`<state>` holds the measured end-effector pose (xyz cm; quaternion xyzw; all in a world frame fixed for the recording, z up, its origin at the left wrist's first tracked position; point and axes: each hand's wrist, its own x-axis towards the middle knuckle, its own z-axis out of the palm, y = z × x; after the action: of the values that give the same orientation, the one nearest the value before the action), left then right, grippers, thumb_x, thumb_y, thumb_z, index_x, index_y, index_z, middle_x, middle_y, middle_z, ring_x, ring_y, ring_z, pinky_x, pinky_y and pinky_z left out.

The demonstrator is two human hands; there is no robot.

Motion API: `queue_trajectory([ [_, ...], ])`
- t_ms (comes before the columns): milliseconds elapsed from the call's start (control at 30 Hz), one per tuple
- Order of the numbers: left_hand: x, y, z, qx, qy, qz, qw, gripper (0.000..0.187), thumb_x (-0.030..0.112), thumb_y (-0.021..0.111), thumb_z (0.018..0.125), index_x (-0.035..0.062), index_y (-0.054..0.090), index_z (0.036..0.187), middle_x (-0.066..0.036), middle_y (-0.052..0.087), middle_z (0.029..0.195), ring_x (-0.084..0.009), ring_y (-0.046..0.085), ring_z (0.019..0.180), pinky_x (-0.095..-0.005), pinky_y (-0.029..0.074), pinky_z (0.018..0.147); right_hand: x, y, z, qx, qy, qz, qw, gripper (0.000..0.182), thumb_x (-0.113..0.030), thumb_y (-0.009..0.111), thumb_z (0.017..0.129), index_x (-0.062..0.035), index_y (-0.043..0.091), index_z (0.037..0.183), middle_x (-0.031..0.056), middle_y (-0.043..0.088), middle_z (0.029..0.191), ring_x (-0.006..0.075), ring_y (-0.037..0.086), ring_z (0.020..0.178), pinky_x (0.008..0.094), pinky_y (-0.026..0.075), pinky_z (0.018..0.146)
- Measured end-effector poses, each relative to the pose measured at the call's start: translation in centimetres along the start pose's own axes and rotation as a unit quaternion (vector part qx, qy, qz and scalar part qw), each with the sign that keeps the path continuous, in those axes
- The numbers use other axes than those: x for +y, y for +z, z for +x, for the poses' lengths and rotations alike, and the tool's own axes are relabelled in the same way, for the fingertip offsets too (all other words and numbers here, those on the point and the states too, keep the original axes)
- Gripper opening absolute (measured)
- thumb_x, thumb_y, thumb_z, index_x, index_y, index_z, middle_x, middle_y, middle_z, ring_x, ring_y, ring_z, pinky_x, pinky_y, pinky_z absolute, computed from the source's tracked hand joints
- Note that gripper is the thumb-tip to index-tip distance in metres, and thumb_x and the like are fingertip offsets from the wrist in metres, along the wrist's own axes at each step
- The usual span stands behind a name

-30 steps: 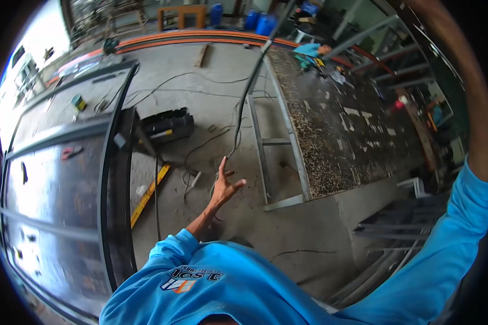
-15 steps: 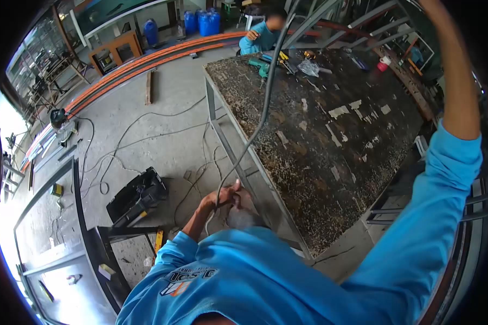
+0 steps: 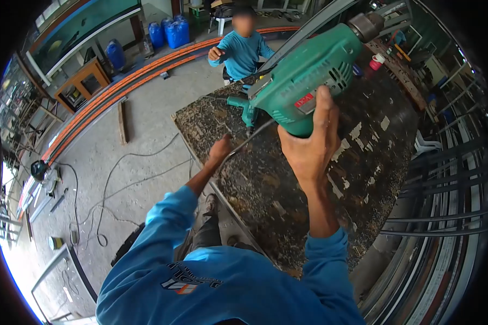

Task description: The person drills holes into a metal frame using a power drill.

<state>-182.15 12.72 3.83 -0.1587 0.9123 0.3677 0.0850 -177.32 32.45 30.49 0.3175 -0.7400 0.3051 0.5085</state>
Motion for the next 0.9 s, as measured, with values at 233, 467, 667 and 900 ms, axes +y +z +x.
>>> queue_trajectory([
  [233, 5.7, 6.3, 16.6, 0.007, -0.059, -0.009, 0.998, 0.124, 0.043, 0.082, 0.066, 0.0248, -0.005, 0.152, -0.027, 0.033, 0.136, -0.0461, 0.059, 0.103, -0.0478, 0.052, 0.083, 4.2, 9.7, -1.8, -0.068, 0.072, -0.129, 0.987, 0.082, 0.001, 0.078, 0.063, -0.0031, 0.042, 0.137, 0.0242, 0.054, 0.114, 0.043, 0.06, 0.097, 0.0459, 0.052, 0.074],
  [467, -2.2, 0.0, 16.6, -0.039, 0.019, -0.062, 0.997, 0.099, 0.013, 0.074, 0.069, 0.0351, 0.02, 0.149, -0.03, 0.043, 0.125, -0.0459, 0.062, 0.095, -0.046, 0.055, 0.081, 8.3, 17.0, -5.8, -0.213, 0.069, -0.117, 0.968, 0.082, -0.002, 0.08, 0.064, -0.0147, 0.044, 0.137, 0.0212, 0.054, 0.11, 0.0415, 0.06, 0.093, 0.0485, 0.051, 0.072],
  [667, -11.4, -19.8, 6.2, -0.1, 0.023, -0.119, 0.988, 0.086, 0.007, 0.074, 0.066, 0.0151, 0.038, 0.144, -0.02, 0.067, 0.107, -0.028, 0.068, 0.086, -0.0379, 0.054, 0.073, 14.1, 26.0, -9.2, -0.238, 0.086, -0.118, 0.96, 0.093, -0.005, 0.08, 0.064, -0.0303, 0.038, 0.143, 0.0181, 0.052, 0.112, 0.0386, 0.059, 0.093, 0.0468, 0.05, 0.073],
  [900, -11.0, -30.7, -23.0, 0.175, -0.219, -0.299, 0.912, 0.098, -0.007, 0.069, 0.056, 0.0107, 0.033, 0.146, -0.017, 0.066, 0.101, -0.013, 0.058, 0.052, -0.0254, 0.045, 0.041, 23.7, 38.6, -12.3, -0.244, 0.031, -0.215, 0.945, 0.079, -0.017, 0.072, 0.074, -0.0341, 0.039, 0.143, 0.0178, 0.055, 0.12, 0.0348, 0.062, 0.089, 0.0469, 0.05, 0.076],
])
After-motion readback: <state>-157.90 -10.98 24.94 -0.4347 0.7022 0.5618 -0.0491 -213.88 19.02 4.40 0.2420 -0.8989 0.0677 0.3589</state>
